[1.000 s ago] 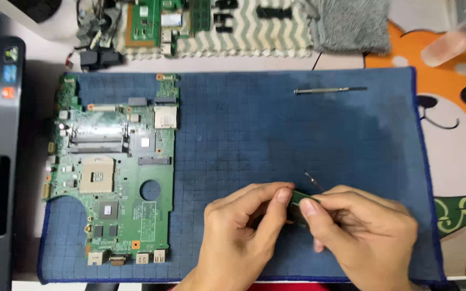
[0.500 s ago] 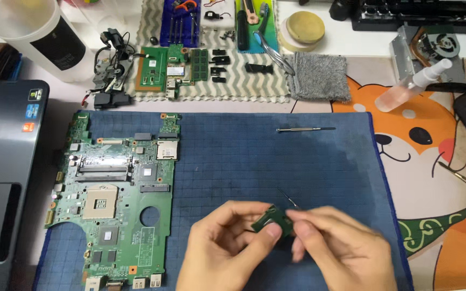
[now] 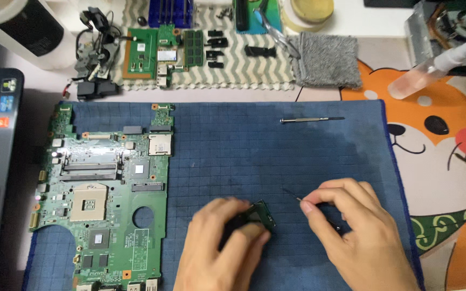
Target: The person uses a small metal tool to scrape and clean the surface of a small green circuit board. They repeatedly scrape the same area, flip the board over, and continue scraping the other side. The person then places the board down and continues scraping with the tool.
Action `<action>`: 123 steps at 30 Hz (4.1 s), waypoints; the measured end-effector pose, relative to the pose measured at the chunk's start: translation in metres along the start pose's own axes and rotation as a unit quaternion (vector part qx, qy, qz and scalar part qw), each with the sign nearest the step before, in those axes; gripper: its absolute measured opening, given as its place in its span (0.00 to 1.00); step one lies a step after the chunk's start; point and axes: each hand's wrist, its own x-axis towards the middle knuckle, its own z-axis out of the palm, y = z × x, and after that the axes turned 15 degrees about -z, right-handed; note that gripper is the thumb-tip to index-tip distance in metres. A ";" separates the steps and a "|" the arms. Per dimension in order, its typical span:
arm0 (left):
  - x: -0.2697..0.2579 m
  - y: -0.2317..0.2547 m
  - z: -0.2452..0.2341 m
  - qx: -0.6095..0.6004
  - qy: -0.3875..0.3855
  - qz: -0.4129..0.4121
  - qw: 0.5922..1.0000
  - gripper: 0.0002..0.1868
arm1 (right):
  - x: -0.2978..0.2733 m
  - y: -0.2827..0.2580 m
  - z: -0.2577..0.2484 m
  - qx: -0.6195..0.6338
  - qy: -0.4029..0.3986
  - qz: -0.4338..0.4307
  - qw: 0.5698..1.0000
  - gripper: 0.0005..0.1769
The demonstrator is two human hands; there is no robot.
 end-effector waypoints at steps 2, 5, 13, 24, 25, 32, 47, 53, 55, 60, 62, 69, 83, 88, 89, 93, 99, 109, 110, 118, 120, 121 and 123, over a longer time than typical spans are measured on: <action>-0.011 -0.003 0.004 0.037 -0.009 0.005 0.999 0.07 | -0.002 -0.012 -0.002 0.000 -0.005 0.048 0.999 0.03; -0.019 -0.005 0.009 0.070 -0.016 0.003 0.997 0.07 | 0.007 -0.043 -0.004 -0.001 -0.030 0.185 0.982 0.06; -0.006 0.005 0.007 0.052 -0.021 -0.015 0.998 0.10 | 0.000 -0.048 0.023 0.042 0.082 -0.033 0.995 0.09; -0.008 -0.004 0.017 0.045 0.009 -0.031 0.998 0.11 | -0.010 -0.019 0.035 -0.023 0.031 -0.168 0.985 0.10; -0.008 -0.002 0.016 0.045 0.009 -0.035 0.998 0.11 | -0.011 -0.020 0.035 -0.021 0.027 -0.169 0.985 0.10; -0.010 -0.002 0.021 0.068 0.014 -0.063 0.996 0.11 | -0.034 -0.006 0.054 -0.080 0.032 -0.156 0.984 0.10; -0.012 -0.002 0.023 0.077 0.019 -0.079 0.994 0.10 | -0.042 -0.002 0.062 -0.057 0.048 -0.143 0.987 0.10; -0.011 -0.001 0.021 0.074 0.012 -0.078 0.994 0.12 | -0.039 -0.002 0.060 -0.060 0.049 -0.145 0.986 0.10; -0.010 0.001 0.021 0.075 0.012 -0.083 0.994 0.11 | -0.038 -0.003 0.060 -0.068 0.046 -0.153 0.985 0.10; -0.012 -0.001 0.022 0.076 0.011 -0.086 0.993 0.10 | -0.036 -0.003 0.059 -0.085 0.024 -0.179 0.980 0.13; -0.011 0.001 0.022 0.077 0.013 -0.091 0.993 0.10 | -0.032 -0.005 0.056 -0.081 0.020 -0.190 0.978 0.11; -0.011 -0.002 0.021 0.063 0.012 -0.072 0.995 0.12 | -0.030 -0.002 0.052 -0.059 0.028 -0.197 0.978 0.09; -0.015 -0.007 0.020 0.068 -0.004 -0.058 0.996 0.13 | -0.029 -0.005 0.052 -0.057 0.025 -0.186 0.981 0.09; -0.015 -0.008 0.019 0.071 -0.012 -0.052 0.996 0.14 | -0.030 0.000 0.051 -0.055 0.023 -0.216 0.975 0.10; -0.016 -0.008 0.018 0.071 -0.014 -0.053 0.996 0.14 | -0.033 0.002 0.050 -0.060 0.013 -0.200 0.978 0.11; -0.015 -0.006 0.018 0.068 -0.014 -0.062 0.996 0.14 | -0.024 -0.005 0.048 -0.043 0.018 -0.208 0.977 0.11; -0.013 -0.004 0.019 0.076 -0.001 -0.061 0.995 0.12 | -0.024 -0.010 0.046 -0.041 0.012 -0.178 0.983 0.11; -0.017 -0.008 0.016 0.069 -0.031 -0.053 0.996 0.13 | -0.021 -0.006 0.049 -0.040 0.038 -0.202 0.978 0.10; -0.017 -0.008 0.016 0.070 -0.030 -0.052 0.996 0.14 | -0.019 -0.009 0.047 -0.034 0.027 -0.204 0.978 0.10; -0.016 -0.006 0.017 0.078 -0.020 -0.052 0.995 0.13 | -0.020 -0.013 0.046 -0.031 0.004 -0.158 0.987 0.09; -0.015 -0.005 0.017 0.073 -0.018 -0.058 0.996 0.11 | -0.020 -0.002 0.049 -0.037 0.023 -0.238 0.970 0.12; -0.015 -0.005 0.017 0.073 -0.018 -0.058 0.996 0.11 | -0.021 -0.005 0.047 -0.037 0.024 -0.238 0.970 0.12; -0.014 -0.004 0.016 0.070 -0.021 -0.058 0.996 0.13 | -0.023 -0.011 0.043 -0.036 0.005 -0.186 0.982 0.13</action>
